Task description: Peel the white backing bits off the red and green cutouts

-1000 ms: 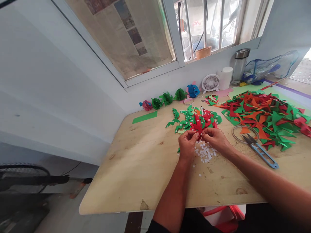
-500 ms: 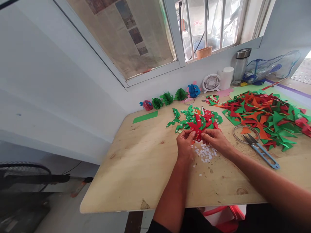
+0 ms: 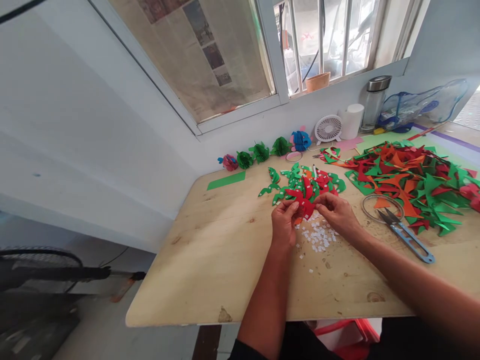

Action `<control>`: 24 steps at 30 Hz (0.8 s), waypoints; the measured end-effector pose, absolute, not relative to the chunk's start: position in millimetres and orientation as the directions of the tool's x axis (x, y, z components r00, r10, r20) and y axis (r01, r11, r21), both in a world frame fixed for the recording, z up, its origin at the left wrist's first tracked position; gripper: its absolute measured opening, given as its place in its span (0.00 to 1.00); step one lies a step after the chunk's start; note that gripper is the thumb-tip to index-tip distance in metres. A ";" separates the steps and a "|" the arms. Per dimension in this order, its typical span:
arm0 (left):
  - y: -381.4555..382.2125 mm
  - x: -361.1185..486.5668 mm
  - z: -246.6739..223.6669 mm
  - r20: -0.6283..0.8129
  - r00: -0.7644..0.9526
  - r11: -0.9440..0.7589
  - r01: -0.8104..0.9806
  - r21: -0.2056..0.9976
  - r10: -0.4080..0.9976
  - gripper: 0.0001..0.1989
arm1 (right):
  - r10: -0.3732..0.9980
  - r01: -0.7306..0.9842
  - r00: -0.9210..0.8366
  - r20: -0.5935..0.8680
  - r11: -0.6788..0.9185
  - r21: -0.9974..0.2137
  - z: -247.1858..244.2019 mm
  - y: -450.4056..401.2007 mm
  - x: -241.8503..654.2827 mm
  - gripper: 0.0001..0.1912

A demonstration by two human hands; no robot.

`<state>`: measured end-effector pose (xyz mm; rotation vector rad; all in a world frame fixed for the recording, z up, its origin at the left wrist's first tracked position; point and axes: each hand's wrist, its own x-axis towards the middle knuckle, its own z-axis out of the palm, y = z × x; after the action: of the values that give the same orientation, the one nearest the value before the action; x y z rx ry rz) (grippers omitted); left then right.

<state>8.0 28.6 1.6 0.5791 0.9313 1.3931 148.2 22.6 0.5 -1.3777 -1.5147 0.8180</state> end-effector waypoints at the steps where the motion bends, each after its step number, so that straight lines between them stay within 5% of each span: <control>1: 28.0 8.3 2.2 -0.207 -0.065 0.137 -0.554 0.821 0.976 0.14 | 0.976 0.380 0.044 0.212 0.180 -0.907 -0.9 23.5 148.4 0.08; 14: 25.7 18.7 0.5 -0.094 -0.135 0.040 -0.356 0.934 0.986 0.13 | 0.877 0.676 -0.071 0.475 0.393 -0.624 -16.4 20.0 144.5 0.13; 24: 23.2 21.8 -4.4 -0.035 -0.147 -0.007 -0.276 0.961 0.989 0.11 | 0.862 0.783 -0.116 0.493 0.385 -0.489 -9.6 16.5 143.4 0.08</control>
<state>21.8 23.2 -4.4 0.9146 1.1115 1.4269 143.4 16.5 -9.6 -1.4157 -1.9114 0.1369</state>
